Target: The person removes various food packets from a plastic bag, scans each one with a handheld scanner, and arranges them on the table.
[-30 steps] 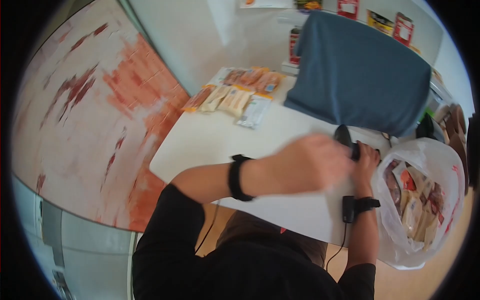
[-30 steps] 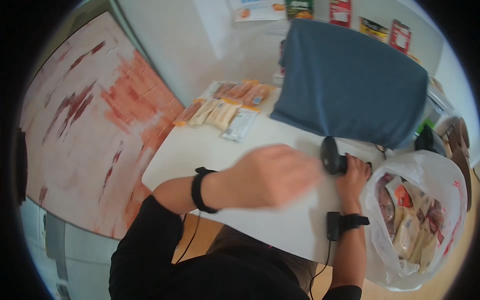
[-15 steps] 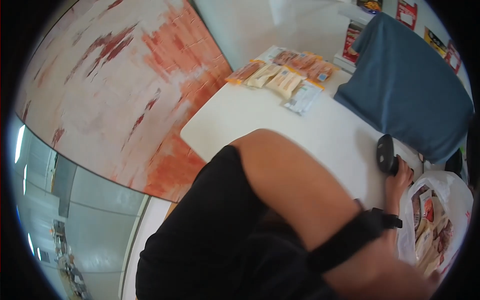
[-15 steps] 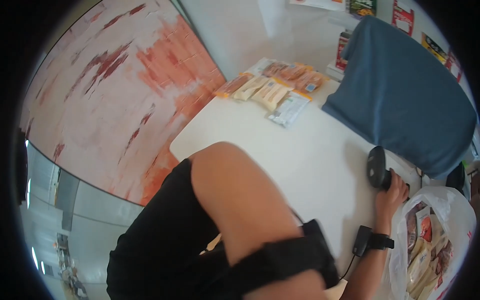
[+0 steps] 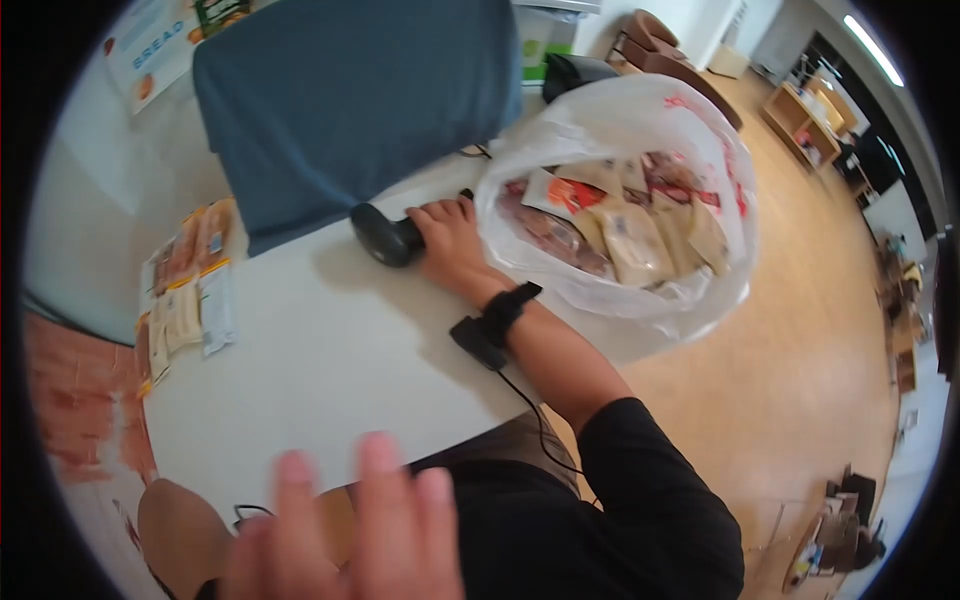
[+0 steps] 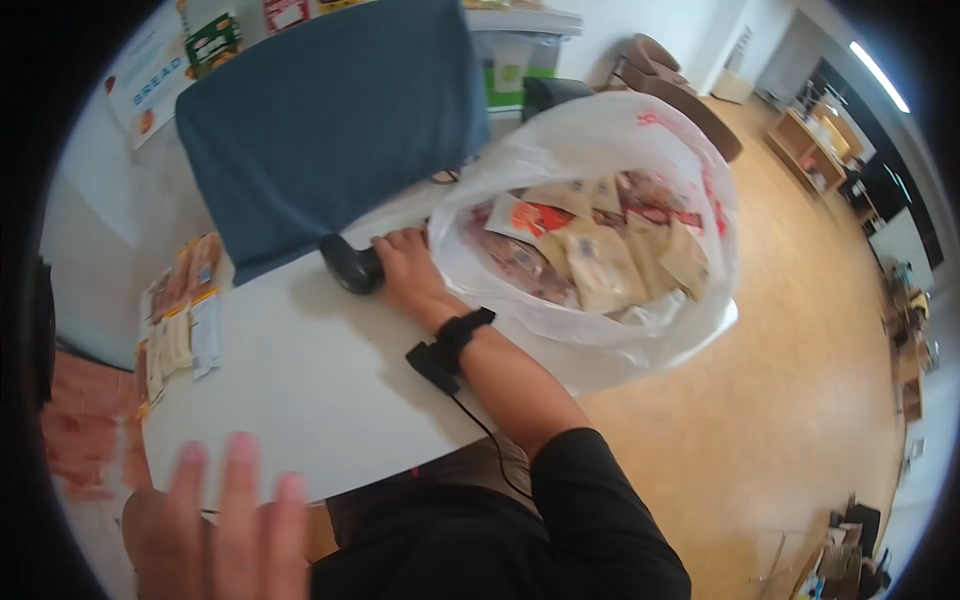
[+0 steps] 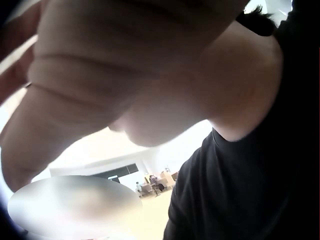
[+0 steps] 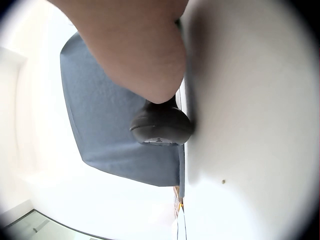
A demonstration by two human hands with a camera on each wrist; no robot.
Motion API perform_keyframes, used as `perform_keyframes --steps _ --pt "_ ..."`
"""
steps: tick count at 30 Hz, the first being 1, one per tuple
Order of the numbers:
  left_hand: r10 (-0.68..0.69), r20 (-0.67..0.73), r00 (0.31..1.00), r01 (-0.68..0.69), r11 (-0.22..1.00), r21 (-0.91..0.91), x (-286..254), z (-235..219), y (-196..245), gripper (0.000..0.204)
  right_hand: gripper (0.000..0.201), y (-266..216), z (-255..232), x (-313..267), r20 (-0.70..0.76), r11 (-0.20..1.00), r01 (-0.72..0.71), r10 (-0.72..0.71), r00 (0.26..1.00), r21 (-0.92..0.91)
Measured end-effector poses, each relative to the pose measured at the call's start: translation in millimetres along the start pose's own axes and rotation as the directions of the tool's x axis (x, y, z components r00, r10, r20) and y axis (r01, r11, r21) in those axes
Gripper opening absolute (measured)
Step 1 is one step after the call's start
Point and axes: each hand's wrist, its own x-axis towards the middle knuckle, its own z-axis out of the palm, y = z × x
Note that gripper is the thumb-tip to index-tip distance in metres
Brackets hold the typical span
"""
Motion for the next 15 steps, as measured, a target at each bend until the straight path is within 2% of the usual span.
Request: perform_keyframes --steps 3,6,8,10,12,14,15 --pt "-0.118 0.040 0.992 0.117 0.992 0.041 -6.8 -17.8 -10.7 0.010 0.051 -3.2 -5.2 0.4 0.073 1.000 -0.021 0.021 0.997 0.004" --pt "-0.069 0.090 0.993 0.074 0.996 -0.051 -23.4 -27.1 -15.2 0.014 0.053 -3.4 -4.9 0.9 0.086 1.000 -0.022 0.023 0.996 -0.015" --pt "-0.010 0.040 0.999 0.018 0.980 -0.199 -37.9 -8.3 -16.3 0.022 0.055 -1.4 -4.3 0.3 0.125 0.999 -0.026 0.028 0.992 -0.020" --pt "0.033 -0.056 0.998 -0.050 0.939 -0.340 -49.8 37.4 -15.3 0.030 0.057 -3.4 -6.8 -0.1 0.123 0.999 -0.024 0.027 0.992 -0.024" --pt "-0.061 0.139 0.988 0.125 0.849 -0.514 -50.5 64.4 -13.0 0.030 0.059 -9.6 -15.0 1.5 0.077 1.000 -0.002 0.002 0.997 -0.003" --pt "-0.091 0.318 0.944 0.273 0.756 -0.595 -56.4 85.8 -16.2 0.029 0.061 -17.9 -31.2 5.0 -0.018 0.999 0.041 -0.040 0.999 0.035" --pt "-0.097 0.404 0.909 0.351 0.700 -0.622 -58.3 101.8 -18.5 0.029 0.056 -28.0 -50.2 7.9 -0.062 0.989 0.095 -0.088 0.994 0.116"
